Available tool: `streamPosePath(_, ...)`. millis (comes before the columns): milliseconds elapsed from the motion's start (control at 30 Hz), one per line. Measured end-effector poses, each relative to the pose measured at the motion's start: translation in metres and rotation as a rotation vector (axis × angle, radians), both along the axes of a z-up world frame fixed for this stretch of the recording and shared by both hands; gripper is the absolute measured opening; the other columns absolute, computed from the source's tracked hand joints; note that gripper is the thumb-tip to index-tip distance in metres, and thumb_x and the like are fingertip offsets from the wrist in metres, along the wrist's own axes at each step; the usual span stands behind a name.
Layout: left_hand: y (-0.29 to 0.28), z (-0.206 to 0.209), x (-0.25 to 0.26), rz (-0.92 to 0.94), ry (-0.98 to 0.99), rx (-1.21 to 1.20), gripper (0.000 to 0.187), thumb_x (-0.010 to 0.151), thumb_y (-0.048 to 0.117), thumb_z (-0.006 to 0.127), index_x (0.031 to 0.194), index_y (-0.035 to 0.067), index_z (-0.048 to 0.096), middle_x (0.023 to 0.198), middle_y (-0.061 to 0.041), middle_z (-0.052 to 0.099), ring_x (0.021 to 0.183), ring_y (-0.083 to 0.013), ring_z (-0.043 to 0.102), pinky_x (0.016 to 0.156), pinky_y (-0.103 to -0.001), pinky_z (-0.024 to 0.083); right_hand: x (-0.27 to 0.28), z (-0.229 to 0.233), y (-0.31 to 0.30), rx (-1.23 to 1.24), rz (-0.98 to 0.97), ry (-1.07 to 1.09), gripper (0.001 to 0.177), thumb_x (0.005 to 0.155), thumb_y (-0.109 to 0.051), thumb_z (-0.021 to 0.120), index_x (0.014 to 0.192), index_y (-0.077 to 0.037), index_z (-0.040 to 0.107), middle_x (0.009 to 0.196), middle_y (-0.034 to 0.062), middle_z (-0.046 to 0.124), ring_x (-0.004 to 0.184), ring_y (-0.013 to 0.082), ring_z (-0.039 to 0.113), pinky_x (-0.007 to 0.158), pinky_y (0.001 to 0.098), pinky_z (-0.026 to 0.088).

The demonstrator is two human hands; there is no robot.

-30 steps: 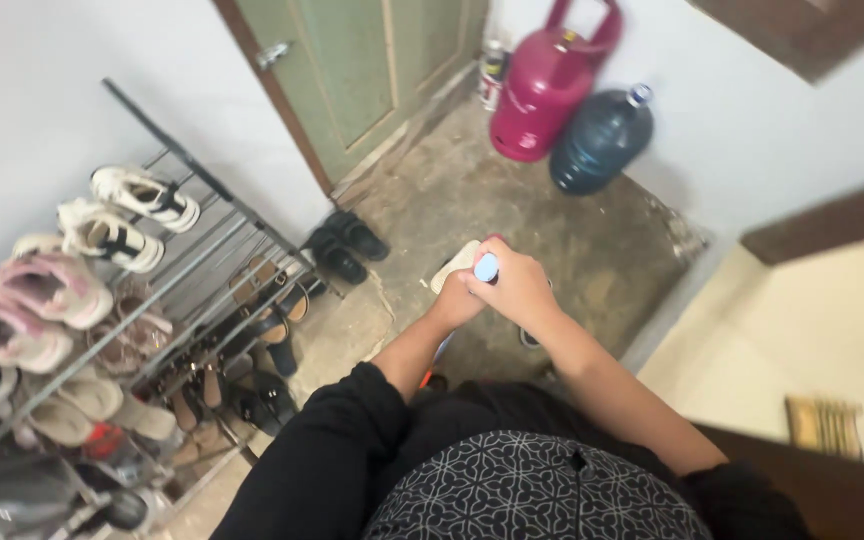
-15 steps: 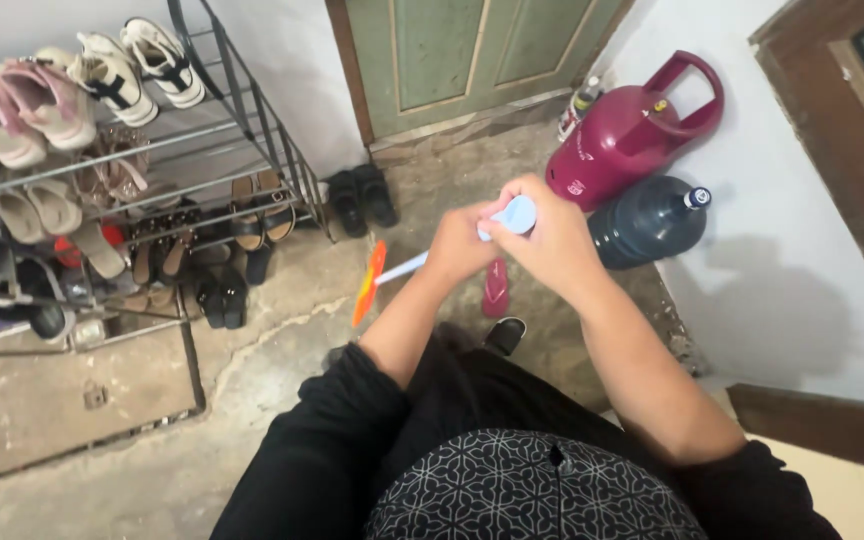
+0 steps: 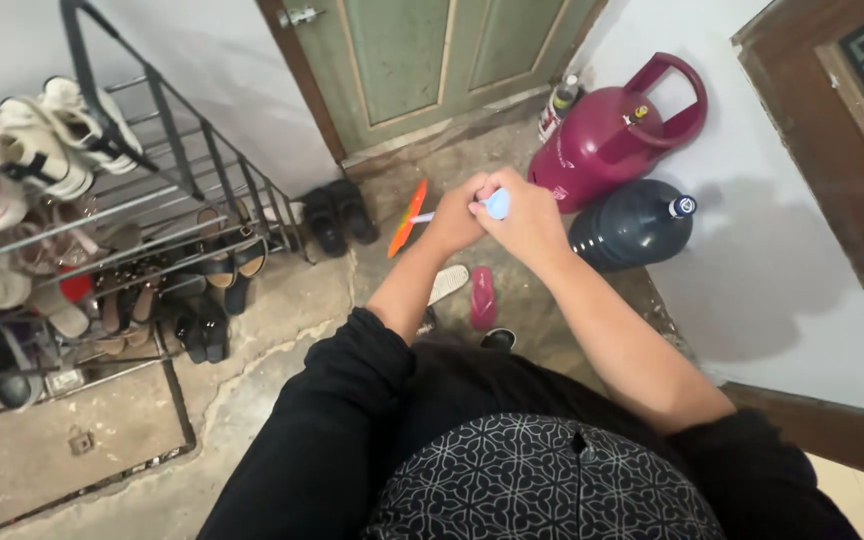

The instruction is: The recorder is sweeping the floor in an entryway near a shoe rack.

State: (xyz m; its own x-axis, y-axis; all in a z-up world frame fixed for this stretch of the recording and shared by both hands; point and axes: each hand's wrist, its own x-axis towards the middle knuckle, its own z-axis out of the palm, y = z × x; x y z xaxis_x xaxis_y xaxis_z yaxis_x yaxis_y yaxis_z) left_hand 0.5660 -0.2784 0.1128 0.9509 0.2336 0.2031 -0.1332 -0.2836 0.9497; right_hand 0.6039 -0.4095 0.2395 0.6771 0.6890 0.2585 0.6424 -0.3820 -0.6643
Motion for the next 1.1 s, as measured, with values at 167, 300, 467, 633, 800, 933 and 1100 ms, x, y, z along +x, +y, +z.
streamPosePath(167,0.013,-0.12,0.029,-0.082,-0.023,-0.331,0.038,0.087,0.009,0.075,0.124,0.009,0.065,0.117,-0.004,0.071,0.109,-0.0119,0.065,0.098,-0.032,0.053,0.031,-0.06,0.033,-0.185,0.054,0.001,0.02,0.082,-0.025,0.078,0.093,-0.014,0.066,0.087,0.0145,0.073,0.083,0.0387,0.071,0.073,0.0461,0.056)
streamPosePath(300,0.036,-0.142,0.042,-0.121,0.056,-0.396,0.035,0.09,0.009,0.074,0.123,0.009,0.064,0.12,-0.002,0.07,0.113,-0.0111,0.065,0.1,-0.031,0.053,0.044,-0.063,0.062,-0.309,0.056,0.109,0.019,0.082,-0.027,0.077,0.089,-0.015,0.065,0.085,0.0139,0.072,0.083,0.0396,0.069,0.073,0.0486,0.054)
streamPosePath(467,0.066,-0.146,0.057,-0.118,0.06,-0.396,0.037,0.089,0.008,0.074,0.124,0.008,0.063,0.12,-0.002,0.07,0.113,-0.0114,0.065,0.099,-0.032,0.053,0.06,-0.06,0.09,-0.261,0.076,0.125,0.018,0.081,-0.025,0.077,0.088,-0.015,0.065,0.088,0.0115,0.073,0.085,0.0374,0.069,0.074,0.0464,0.055)
streamPosePath(633,0.081,-0.138,0.059,-0.065,0.109,-0.376,0.038,0.088,0.007,0.073,0.125,0.007,0.064,0.12,-0.003,0.071,0.113,-0.012,0.066,0.098,-0.032,0.053,0.064,-0.06,0.107,-0.232,0.09,0.141,0.019,0.079,-0.024,0.078,0.089,-0.015,0.065,0.088,0.0095,0.073,0.085,0.0357,0.07,0.074,0.0448,0.054)
streamPosePath(800,0.084,-0.142,0.061,-0.054,0.11,-0.404,0.037,0.088,0.007,0.073,0.124,0.008,0.063,0.118,-0.003,0.071,0.11,-0.0119,0.065,0.096,-0.031,0.053,0.064,-0.06,0.115,-0.269,0.076,0.145,0.019,0.08,-0.025,0.079,0.089,-0.015,0.066,0.087,0.0094,0.073,0.085,0.0347,0.071,0.074,0.0444,0.055)
streamPosePath(933,0.087,-0.139,0.061,-0.022,0.141,-0.412,0.033,0.089,0.006,0.072,0.121,0.007,0.065,0.115,-0.003,0.073,0.108,-0.0128,0.068,0.094,-0.032,0.055,0.063,-0.062,0.118,-0.248,0.078,0.158,0.018,0.079,-0.024,0.079,0.09,-0.015,0.066,0.088,0.0085,0.074,0.085,0.0338,0.071,0.075,0.0432,0.056)
streamPosePath(1100,0.083,-0.129,0.059,-0.015,0.145,-0.479,0.032,0.09,0.006,0.071,0.122,0.008,0.066,0.117,-0.003,0.072,0.109,-0.0124,0.067,0.096,-0.031,0.054,0.064,-0.062,0.115,-0.224,0.076,0.155,0.018,0.079,-0.023,0.079,0.089,-0.014,0.066,0.089,0.0079,0.075,0.086,0.0338,0.072,0.075,0.0428,0.056)
